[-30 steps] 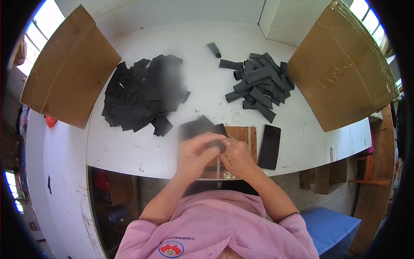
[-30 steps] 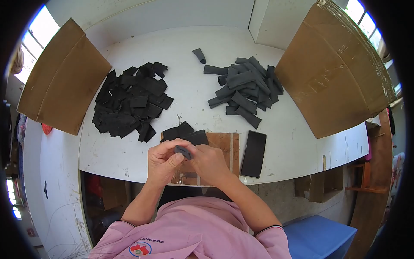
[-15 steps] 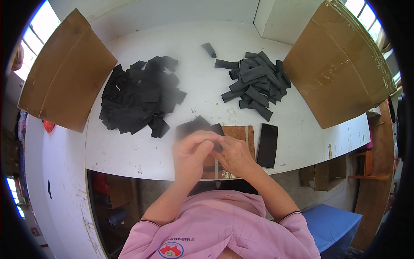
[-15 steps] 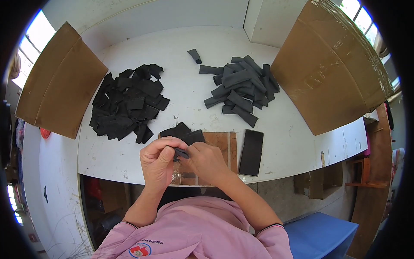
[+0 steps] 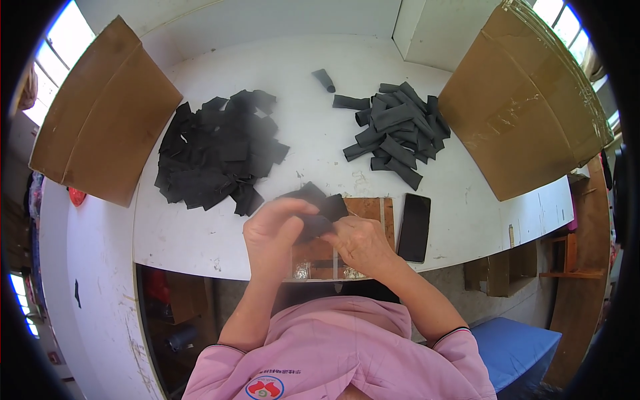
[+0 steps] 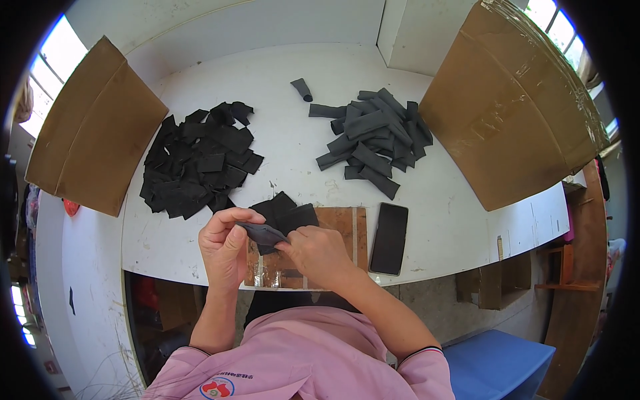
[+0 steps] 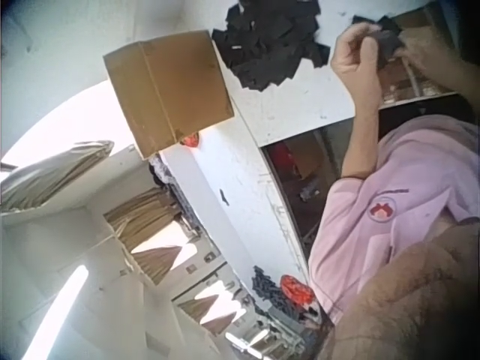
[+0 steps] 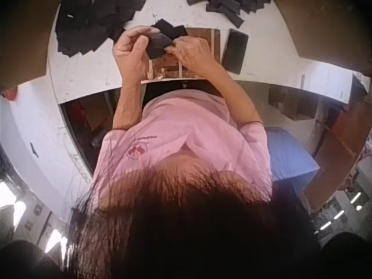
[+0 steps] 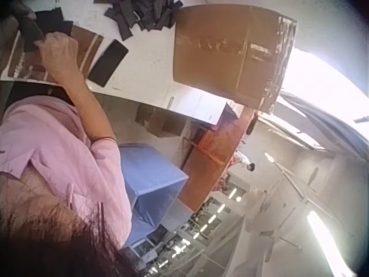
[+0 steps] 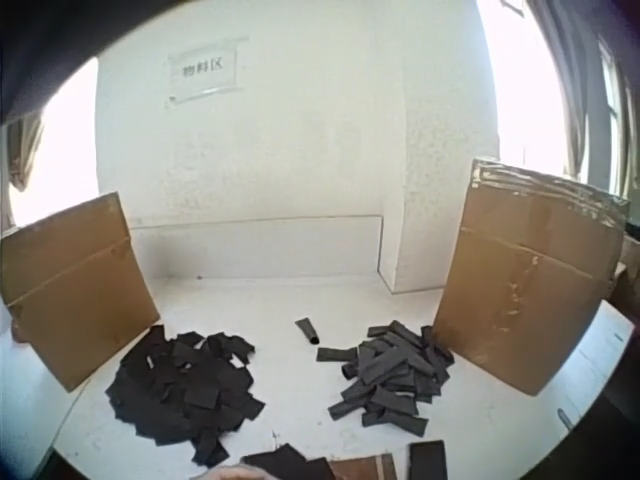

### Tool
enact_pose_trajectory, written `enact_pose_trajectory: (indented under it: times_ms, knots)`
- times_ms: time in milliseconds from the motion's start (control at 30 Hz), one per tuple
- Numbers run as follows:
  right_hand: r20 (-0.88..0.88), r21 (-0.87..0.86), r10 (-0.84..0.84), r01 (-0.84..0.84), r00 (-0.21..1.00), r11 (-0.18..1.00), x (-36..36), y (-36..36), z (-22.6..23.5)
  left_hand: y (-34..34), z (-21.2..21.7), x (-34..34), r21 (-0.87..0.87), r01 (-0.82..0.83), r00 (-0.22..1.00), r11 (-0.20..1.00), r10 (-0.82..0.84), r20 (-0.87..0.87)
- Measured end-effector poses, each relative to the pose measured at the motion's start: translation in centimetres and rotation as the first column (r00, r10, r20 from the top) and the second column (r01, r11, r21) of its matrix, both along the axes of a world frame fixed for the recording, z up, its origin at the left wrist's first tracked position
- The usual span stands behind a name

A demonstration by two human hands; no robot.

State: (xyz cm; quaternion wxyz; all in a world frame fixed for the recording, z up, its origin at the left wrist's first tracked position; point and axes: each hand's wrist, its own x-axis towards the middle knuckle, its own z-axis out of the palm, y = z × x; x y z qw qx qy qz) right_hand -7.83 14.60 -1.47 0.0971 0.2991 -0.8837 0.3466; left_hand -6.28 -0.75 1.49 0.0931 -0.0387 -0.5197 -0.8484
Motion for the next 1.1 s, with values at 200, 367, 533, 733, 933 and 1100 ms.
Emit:
enact_pose_trajectory:
  times_ms: [200,367,533,733,933,1100]
  knots:
    - [-0.096,-0.027,-0.032,0.03,0.995,0.999,0.2,0.3,-0.9,0.0,0.4,-0.6,-0.327,-0.063,0.992,0.943,0.022,-0.128]
    - [-0.084,0.048,-0.015,0.019,0.996,0.999,-0.1,0.2,-2.0,0.2,0.8,-0.6,-0.441,-0.125,0.988,0.889,0.071,-0.137]
    - [0.024,-0.156,-0.003,0.007,1.0,0.988,0.2,0.1,-1.7,-0.4,0.2,-1.0,-0.572,-0.14,0.952,0.808,-0.047,-0.301]
    - [-0.033,-0.189,-0.023,0.017,0.999,0.982,0.1,0.1,-1.2,-0.3,-1.5,-1.2,-0.552,-0.23,0.963,0.802,0.107,-0.246]
    - [-0.209,-0.407,-0.08,-0.012,0.975,0.914,-3.9,1.1,5.5,-3.2,-3.2,-0.8,-0.468,-0.169,0.985,0.867,0.163,-0.054]
    - [0.292,-0.271,-0.474,0.547,0.831,0.792,-8.2,6.5,0.9,-4.8,-8.1,-0.5,-0.494,-0.228,0.971,0.839,0.232,-0.055]
